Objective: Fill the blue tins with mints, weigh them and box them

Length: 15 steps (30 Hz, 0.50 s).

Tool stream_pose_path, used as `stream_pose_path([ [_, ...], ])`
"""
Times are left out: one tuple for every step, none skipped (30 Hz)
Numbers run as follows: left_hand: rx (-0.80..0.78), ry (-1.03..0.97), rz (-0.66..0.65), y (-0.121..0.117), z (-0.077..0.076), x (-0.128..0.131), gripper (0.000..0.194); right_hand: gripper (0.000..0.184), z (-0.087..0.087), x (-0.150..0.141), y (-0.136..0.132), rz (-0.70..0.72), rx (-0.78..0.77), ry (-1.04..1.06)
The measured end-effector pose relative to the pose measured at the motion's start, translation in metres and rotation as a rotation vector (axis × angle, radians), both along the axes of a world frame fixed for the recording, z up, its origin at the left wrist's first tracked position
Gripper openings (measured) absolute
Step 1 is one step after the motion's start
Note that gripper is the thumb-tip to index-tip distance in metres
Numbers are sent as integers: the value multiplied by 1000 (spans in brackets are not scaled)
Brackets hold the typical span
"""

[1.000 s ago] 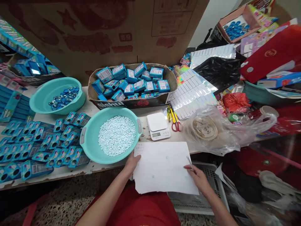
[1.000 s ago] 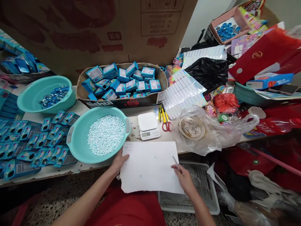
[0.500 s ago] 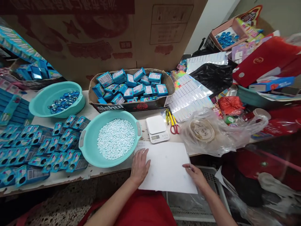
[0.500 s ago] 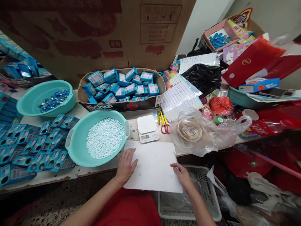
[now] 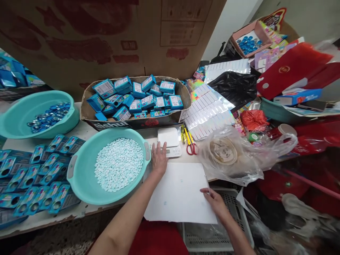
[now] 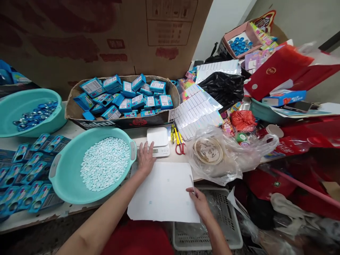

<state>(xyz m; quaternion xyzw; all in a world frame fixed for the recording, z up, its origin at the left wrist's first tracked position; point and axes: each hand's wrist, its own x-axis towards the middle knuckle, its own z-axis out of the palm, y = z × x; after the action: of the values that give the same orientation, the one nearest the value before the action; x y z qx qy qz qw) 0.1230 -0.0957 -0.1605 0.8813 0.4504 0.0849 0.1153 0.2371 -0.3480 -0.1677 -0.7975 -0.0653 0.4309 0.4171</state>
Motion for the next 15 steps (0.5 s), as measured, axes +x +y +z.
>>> stream_pose_path([
  [7,-16,-11,-3,0,-3,70,37,1,1,1,4,-1,7],
  [18,-40,-56,-8,-1,-10,65,37,1,3,3,16,-5,7],
  [34,-72,-135,-16,-4,-22,58,36,1,4,5,30,-11,-4],
  [55,-108,-234,-27,-8,-38,51,36,1,6,6,45,-20,-24],
  [82,-149,-344,-38,-14,-57,42,35,0,8,7,60,-26,-50],
  [107,-184,-458,-48,-21,-78,34,35,-1,11,9,75,-31,-76],
  [137,-220,-534,-58,-28,-100,29,35,-3,13,10,90,-35,-100],
  [180,-260,-565,-64,-35,-121,25,35,-4,15,11,105,-37,-123],
  [211,-266,-568,-68,-42,-140,23,35,-6,17,12,119,-42,-142],
  [232,-255,-562,-68,-48,-155,22,36,-7,19,13,132,-49,-154],
  [243,-235,-548,-66,-53,-166,23,38,-9,21,14,143,-59,-162],
  [244,-212,-535,-62,-58,-173,23,39,-10,22,14,148,-69,-171],
  [240,-194,-526,-57,-63,-176,24,41,-11,22,14,154,-77,-185],
  [233,-186,-518,-52,-67,-177,24,43,-12,22,14,160,-82,-212],
  [222,-183,-507,-48,-70,-176,25,44,-12,22,12,167,-85,-261],
])
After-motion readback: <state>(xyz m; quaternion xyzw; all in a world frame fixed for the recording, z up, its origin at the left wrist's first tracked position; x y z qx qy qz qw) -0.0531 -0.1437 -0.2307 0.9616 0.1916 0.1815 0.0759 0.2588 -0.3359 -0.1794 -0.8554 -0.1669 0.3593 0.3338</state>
